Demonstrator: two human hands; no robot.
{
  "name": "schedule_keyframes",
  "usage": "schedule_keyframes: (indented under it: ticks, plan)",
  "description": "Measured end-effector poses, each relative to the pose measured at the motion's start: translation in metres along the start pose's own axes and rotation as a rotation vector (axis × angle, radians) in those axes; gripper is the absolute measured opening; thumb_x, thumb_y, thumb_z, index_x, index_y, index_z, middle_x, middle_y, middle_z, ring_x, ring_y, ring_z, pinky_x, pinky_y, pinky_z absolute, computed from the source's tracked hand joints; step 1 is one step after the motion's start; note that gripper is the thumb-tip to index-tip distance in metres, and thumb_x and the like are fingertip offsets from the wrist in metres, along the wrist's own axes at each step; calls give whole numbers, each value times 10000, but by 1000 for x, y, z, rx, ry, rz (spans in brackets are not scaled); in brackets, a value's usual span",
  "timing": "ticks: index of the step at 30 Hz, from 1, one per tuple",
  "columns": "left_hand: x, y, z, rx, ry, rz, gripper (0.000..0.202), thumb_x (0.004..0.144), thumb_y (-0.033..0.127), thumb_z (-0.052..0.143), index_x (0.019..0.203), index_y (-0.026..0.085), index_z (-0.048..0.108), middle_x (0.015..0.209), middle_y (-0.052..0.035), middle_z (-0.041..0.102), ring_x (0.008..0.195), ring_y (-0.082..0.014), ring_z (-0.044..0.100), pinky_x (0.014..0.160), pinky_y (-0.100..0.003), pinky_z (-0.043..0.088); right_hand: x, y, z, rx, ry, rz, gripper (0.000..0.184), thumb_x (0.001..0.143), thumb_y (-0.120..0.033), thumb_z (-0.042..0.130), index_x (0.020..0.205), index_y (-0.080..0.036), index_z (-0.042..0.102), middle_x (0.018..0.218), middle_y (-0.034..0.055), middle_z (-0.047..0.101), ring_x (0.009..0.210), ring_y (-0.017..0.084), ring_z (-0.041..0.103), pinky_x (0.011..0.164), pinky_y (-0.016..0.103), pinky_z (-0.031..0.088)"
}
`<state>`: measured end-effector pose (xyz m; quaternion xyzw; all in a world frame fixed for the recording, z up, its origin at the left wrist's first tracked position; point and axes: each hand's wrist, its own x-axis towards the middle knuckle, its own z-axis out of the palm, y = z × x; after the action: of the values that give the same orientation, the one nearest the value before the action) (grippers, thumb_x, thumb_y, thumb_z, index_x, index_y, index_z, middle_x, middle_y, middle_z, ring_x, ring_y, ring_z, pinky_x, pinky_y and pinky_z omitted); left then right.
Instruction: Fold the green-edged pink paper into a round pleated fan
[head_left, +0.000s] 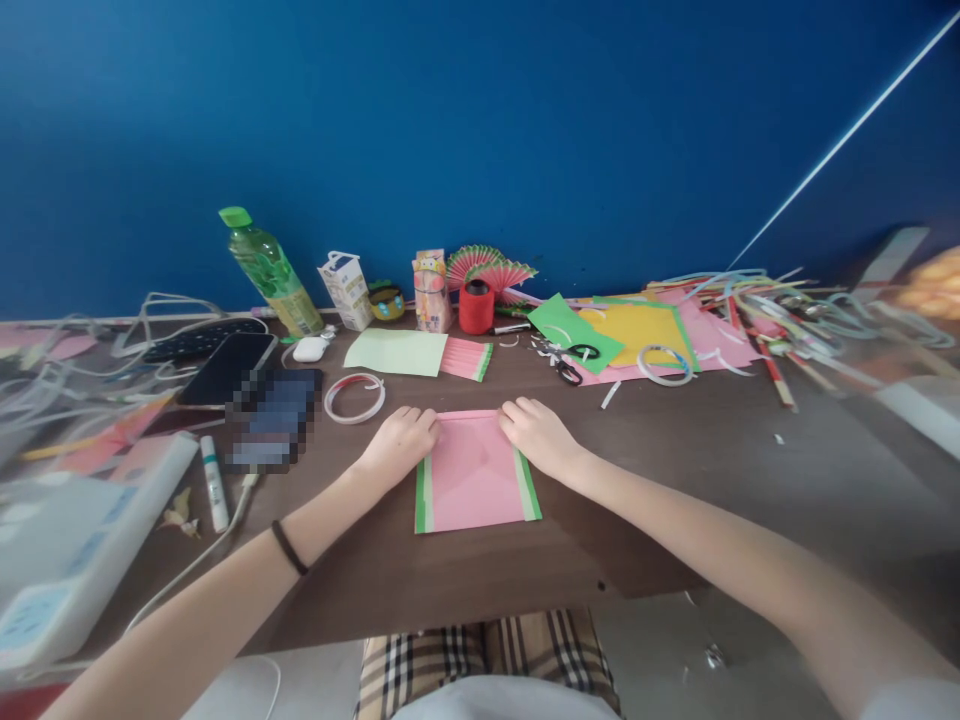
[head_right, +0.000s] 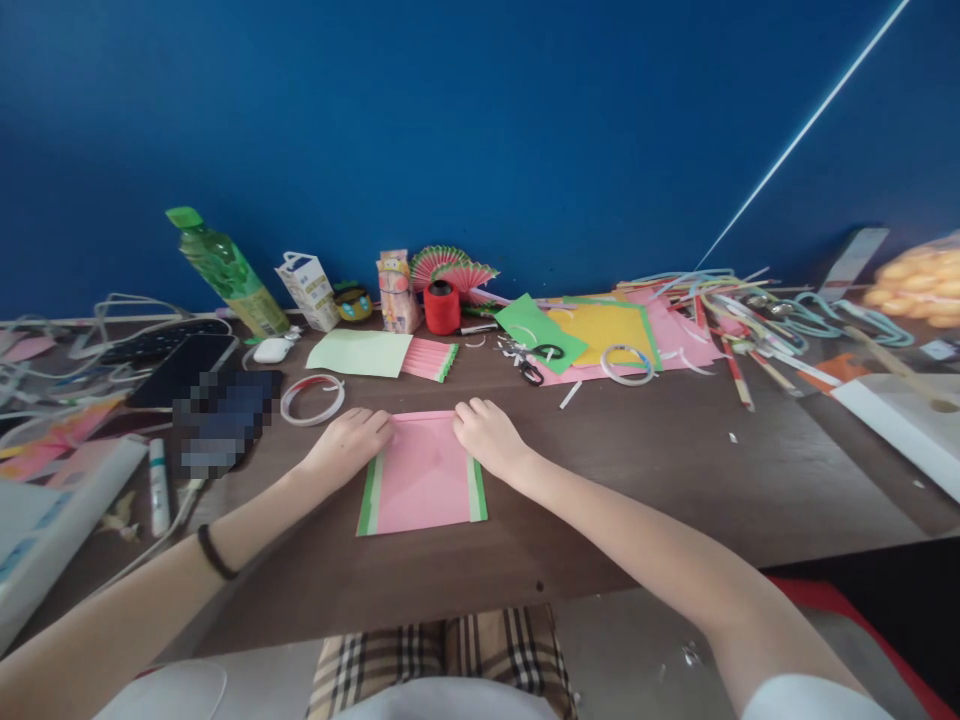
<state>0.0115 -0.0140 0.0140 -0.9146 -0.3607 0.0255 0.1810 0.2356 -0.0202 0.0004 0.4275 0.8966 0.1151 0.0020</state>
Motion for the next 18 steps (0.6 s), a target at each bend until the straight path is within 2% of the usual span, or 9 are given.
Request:
schedule_keyframes:
  ticks: [3,5,7,9,11,13,18]
  plan:
    - [-3,2,-1,16,-29,-22,230,787,-13,403,816,85,609,765,-103,567,684,-198,549,635,-329,389,-1,-5,-1,-6,-32,22,254,798,3,406,898,-62,630,883,155,588,805,242,519,680,348,404]
    - [-2,5,-1,-10,-35,-54,288,791,-11,382,949,80,605,761,-102,567,688,-201,561,631,-328,394,-1,-9,-3,1,-47,50,279,792,12,392,943,-42,621,897,174,586,814,249,528,680,355,412]
    - [0,9,-2,-48,-39,-90,385,802,-1,363,1117,107,554,759,-92,566,684,-193,569,630,-326,395,-1,-13,-6,17,-40,76,355,805,5,369,1095,-37,569,904,181,584,815,249,535,678,360,418]
    - [3,13,-3,-72,-50,-112,454,819,23,347,1229,157,487,770,-88,565,678,-189,573,630,-328,395,0,-17,-8,33,-38,89,450,825,-10,345,1252,-80,468,899,174,583,806,243,541,671,361,419]
    - [6,19,-4,-71,-65,-128,464,834,45,329,1259,174,463,778,-97,564,674,-194,572,620,-336,394,1,-20,-9,39,-51,90,494,837,-21,336,1308,-145,419,884,165,579,795,236,543,661,358,416]
    - [8,23,-5,-52,-75,-143,457,840,47,308,1257,157,460,777,-106,563,671,-200,568,605,-339,390,3,-21,-8,37,-65,89,490,841,-25,334,1297,-169,438,877,165,572,792,233,539,655,356,411]
    - [10,28,-4,-2,-99,-168,413,844,24,287,1189,105,501,775,-110,571,687,-201,570,607,-333,387,3,-21,-7,29,-60,91,477,851,-30,321,1302,-132,437,912,175,575,820,243,534,663,363,414]
